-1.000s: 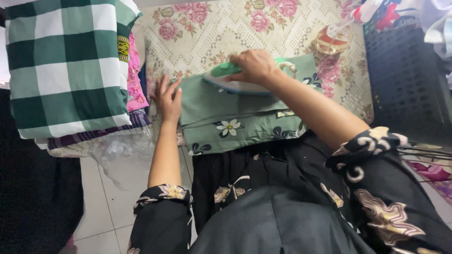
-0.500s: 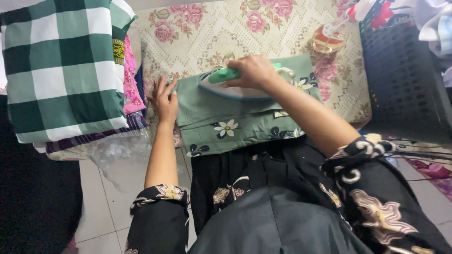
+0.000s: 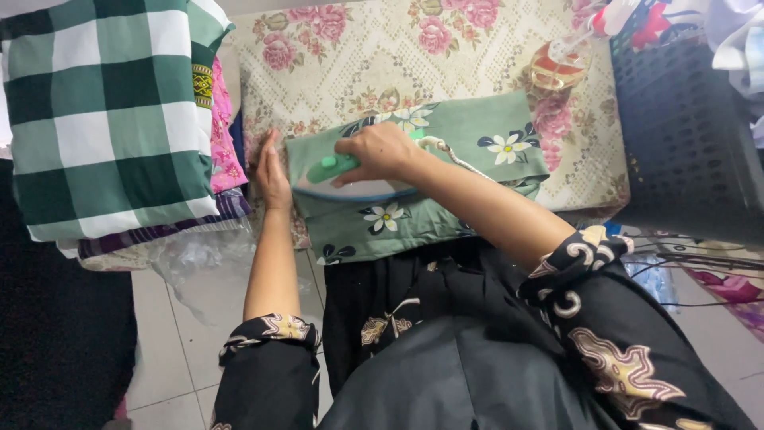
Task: The person is ironing a green floral garment on a patterned surface, using a spray bottle and a steam iron, and then folding it.
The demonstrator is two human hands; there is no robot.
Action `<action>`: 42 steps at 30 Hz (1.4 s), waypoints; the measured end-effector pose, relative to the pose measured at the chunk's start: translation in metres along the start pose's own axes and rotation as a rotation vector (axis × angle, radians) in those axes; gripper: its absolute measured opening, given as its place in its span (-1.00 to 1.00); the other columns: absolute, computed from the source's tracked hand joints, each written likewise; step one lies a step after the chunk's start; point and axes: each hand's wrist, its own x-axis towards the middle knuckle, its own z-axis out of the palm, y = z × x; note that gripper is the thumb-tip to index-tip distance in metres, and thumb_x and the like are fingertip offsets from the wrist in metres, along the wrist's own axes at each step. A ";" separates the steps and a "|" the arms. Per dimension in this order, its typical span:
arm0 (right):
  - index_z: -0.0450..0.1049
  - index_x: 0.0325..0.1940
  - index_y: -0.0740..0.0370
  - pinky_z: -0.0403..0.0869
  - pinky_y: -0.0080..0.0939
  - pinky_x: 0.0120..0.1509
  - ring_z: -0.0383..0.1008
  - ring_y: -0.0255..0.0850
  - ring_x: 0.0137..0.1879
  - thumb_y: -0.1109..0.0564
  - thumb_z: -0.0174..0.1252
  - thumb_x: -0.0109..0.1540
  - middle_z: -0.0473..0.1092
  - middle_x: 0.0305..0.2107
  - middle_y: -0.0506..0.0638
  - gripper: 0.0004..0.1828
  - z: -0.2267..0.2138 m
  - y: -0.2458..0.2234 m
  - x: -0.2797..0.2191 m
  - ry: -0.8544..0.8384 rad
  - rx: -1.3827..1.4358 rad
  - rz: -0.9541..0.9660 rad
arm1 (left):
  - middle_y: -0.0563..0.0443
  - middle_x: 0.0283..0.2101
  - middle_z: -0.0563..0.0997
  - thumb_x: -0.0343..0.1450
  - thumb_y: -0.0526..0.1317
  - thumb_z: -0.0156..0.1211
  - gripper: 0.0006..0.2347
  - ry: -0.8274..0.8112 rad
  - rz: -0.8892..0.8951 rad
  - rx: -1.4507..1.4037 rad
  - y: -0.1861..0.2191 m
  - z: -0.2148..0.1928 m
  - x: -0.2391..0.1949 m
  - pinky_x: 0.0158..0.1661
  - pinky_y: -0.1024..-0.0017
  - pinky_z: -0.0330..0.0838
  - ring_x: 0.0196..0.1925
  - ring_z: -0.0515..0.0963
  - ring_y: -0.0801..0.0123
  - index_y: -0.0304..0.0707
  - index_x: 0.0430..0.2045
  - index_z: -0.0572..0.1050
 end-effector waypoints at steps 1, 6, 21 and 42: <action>0.53 -0.08 -0.22 0.61 0.05 -0.21 0.65 -0.03 -0.25 -0.58 0.29 0.04 0.57 -0.42 -0.13 -0.39 0.001 -0.002 -0.002 0.001 0.001 0.000 | -0.27 0.25 0.50 0.63 -0.23 -0.16 -0.69 0.000 0.000 0.001 0.000 0.001 0.000 0.39 0.19 0.13 0.38 0.37 0.09 -0.31 0.17 0.50; 0.50 -0.06 -0.13 0.60 0.16 -0.20 0.64 0.10 -0.24 -0.57 0.26 0.08 0.55 -0.35 0.00 -0.36 0.010 0.035 -0.005 0.032 -0.020 -0.026 | 0.18 0.36 0.40 0.55 0.10 0.11 -0.67 -0.066 0.045 0.577 -0.019 0.013 -0.003 0.31 -0.34 -0.23 0.46 0.24 0.17 0.35 0.23 0.47; 0.64 -0.06 -0.10 0.56 -0.09 -0.20 0.62 -0.09 -0.34 -0.58 0.32 0.05 0.59 -0.45 -0.10 -0.33 -0.072 0.162 -0.192 0.011 -0.269 0.417 | 0.03 0.51 0.10 0.42 0.02 0.25 -0.49 -0.282 -0.060 0.860 -0.001 0.025 0.008 0.17 -0.73 -0.29 0.50 0.05 -0.18 0.23 0.32 0.36; 0.52 0.12 -0.17 0.56 0.11 -0.12 0.63 0.24 -0.15 -0.58 0.18 0.25 0.58 -0.31 0.18 -0.38 -0.050 0.135 -0.265 0.162 -0.069 0.902 | 0.06 0.53 0.14 0.56 0.16 -0.01 -0.51 -0.478 0.362 0.862 0.057 0.107 -0.050 0.30 -0.51 -0.43 0.54 0.07 -0.02 0.14 0.40 0.26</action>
